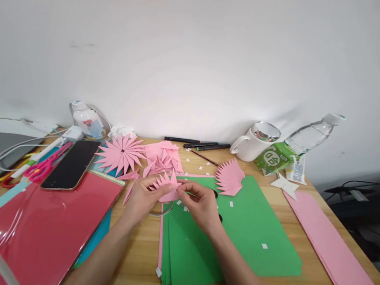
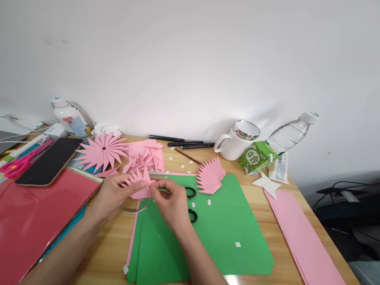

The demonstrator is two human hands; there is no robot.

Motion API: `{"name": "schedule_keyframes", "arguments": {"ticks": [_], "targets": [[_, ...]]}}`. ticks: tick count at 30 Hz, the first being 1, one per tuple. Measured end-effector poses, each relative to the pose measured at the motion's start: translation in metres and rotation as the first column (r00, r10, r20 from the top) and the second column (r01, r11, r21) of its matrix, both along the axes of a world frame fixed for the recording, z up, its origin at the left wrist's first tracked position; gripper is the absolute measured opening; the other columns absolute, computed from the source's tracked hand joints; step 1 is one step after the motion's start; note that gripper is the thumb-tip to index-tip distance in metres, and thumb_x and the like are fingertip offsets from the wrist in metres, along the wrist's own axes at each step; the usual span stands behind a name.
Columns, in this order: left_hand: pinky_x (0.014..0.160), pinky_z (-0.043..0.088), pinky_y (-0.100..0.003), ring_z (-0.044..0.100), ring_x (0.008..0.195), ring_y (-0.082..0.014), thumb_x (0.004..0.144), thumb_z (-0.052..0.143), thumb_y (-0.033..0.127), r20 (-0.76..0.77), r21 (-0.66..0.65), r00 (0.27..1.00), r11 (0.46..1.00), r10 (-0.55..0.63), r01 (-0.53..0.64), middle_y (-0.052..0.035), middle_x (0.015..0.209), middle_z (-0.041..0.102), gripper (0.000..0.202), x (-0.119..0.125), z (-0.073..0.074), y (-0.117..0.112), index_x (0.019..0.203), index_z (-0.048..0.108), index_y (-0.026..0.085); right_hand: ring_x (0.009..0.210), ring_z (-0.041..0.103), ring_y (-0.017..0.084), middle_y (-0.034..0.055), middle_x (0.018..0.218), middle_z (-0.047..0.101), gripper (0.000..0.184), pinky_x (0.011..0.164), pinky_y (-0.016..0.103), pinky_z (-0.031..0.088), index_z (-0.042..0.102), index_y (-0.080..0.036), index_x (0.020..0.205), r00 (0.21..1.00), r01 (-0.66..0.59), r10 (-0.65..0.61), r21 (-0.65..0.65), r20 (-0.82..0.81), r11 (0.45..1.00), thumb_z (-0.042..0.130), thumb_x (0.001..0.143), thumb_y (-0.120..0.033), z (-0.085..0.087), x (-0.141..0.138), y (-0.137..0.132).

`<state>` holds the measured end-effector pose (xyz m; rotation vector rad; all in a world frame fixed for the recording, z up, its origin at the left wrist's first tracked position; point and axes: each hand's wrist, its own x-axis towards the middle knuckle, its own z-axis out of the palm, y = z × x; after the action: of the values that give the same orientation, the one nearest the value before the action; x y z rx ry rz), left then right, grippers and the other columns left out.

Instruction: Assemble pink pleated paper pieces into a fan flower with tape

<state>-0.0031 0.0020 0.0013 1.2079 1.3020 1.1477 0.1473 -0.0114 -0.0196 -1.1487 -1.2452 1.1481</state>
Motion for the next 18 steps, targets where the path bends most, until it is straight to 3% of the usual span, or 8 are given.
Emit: {"name": "schedule_keyframes", "arguments": {"ticks": [4,12,18], "targets": [[0.062,0.046,-0.026,0.058,0.065,-0.0178,0.056,0.080,0.030,-0.108,0.072,0.994,0.997,0.018,-0.010,-0.0001,0.061,0.065,0.016,0.0011,0.0042,-0.0012,0.058,0.070,0.018,0.083,0.068,0.021,0.0085,0.090,0.073,0.023,0.072,0.031,0.055,0.068,-0.018,0.073,1.000,0.020,-0.020,0.040,-0.003,0.999,0.066,0.076,-0.040,0.0023,0.0010,-0.0010],[0.071,0.049,-0.029,0.063,0.076,-0.0223,0.053,0.080,0.024,-0.108,0.091,0.993,0.995,0.047,-0.038,-0.0004,0.060,0.066,0.022,-0.0003,0.0062,-0.0017,0.045,0.060,0.019,0.078,0.066,0.019,0.0062,0.081,0.071,0.021,0.064,0.028,0.054,0.067,-0.019,0.075,0.999,-0.007,0.002,0.092,0.049,0.996,0.067,0.077,-0.040,0.0053,0.0046,-0.0024],[0.059,0.047,-0.026,0.061,0.065,-0.0187,0.058,0.079,0.026,-0.036,0.029,0.996,0.996,-0.086,0.087,-0.0018,0.066,0.070,0.016,-0.0035,0.0040,0.0004,0.069,0.074,0.016,0.070,0.064,0.016,0.0017,0.076,0.067,0.030,0.060,0.025,0.053,0.060,-0.020,0.075,0.992,-0.033,0.033,0.002,-0.120,0.999,0.078,0.066,-0.043,0.0076,0.0058,-0.0017]]}}
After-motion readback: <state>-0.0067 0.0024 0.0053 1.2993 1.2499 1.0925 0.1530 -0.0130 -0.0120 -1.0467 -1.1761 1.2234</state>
